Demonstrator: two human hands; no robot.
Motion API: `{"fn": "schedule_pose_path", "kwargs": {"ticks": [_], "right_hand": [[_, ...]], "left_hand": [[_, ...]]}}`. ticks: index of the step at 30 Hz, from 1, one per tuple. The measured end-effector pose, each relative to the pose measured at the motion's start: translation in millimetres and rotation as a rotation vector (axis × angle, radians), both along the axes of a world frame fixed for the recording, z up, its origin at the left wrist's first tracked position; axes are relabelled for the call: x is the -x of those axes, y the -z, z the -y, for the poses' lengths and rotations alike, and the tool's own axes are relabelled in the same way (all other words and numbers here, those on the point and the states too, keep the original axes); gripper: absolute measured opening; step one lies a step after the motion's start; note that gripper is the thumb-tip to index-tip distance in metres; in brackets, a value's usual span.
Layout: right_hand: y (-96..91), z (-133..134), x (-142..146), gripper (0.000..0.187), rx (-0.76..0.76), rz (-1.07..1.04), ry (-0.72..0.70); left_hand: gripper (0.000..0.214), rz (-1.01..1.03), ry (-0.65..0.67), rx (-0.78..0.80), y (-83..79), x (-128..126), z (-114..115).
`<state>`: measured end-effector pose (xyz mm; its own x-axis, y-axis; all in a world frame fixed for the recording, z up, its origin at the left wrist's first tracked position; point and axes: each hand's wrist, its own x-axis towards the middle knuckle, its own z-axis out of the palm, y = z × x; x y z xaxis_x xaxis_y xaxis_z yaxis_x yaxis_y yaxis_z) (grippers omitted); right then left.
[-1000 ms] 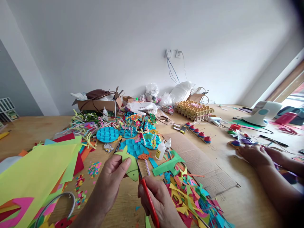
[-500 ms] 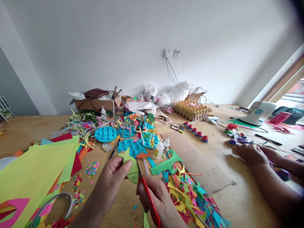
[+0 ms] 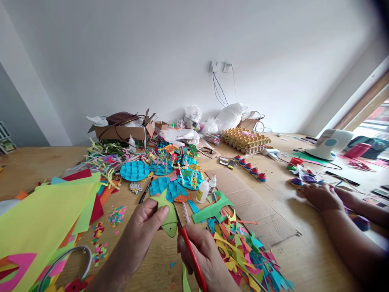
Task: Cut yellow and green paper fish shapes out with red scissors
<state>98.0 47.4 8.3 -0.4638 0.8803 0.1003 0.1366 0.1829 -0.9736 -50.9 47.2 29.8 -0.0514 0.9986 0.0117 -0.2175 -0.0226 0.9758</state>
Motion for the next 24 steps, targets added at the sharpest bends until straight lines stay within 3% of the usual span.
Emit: {"fn": "schedule_pose_path", "kwargs": {"ticks": [13,18,24], "right_hand": [[-2.6,0.2,-7.7,0.038,-0.001,0.047,-0.042],[-2.5,0.8,-10.3,0.03,0.028,0.093,-0.046],[-4.2,2.7,-9.9,0.026,0.039,0.104,-0.049]], "left_hand": [[0.019,-0.021,0.086,0.041,-0.3,4.7,-1.7],[0.016,-0.03,0.149,0.021,1.4,7.8,-2.0],[0.017,-0.01,0.134,0.014,0.5,4.9,-0.7]]}}
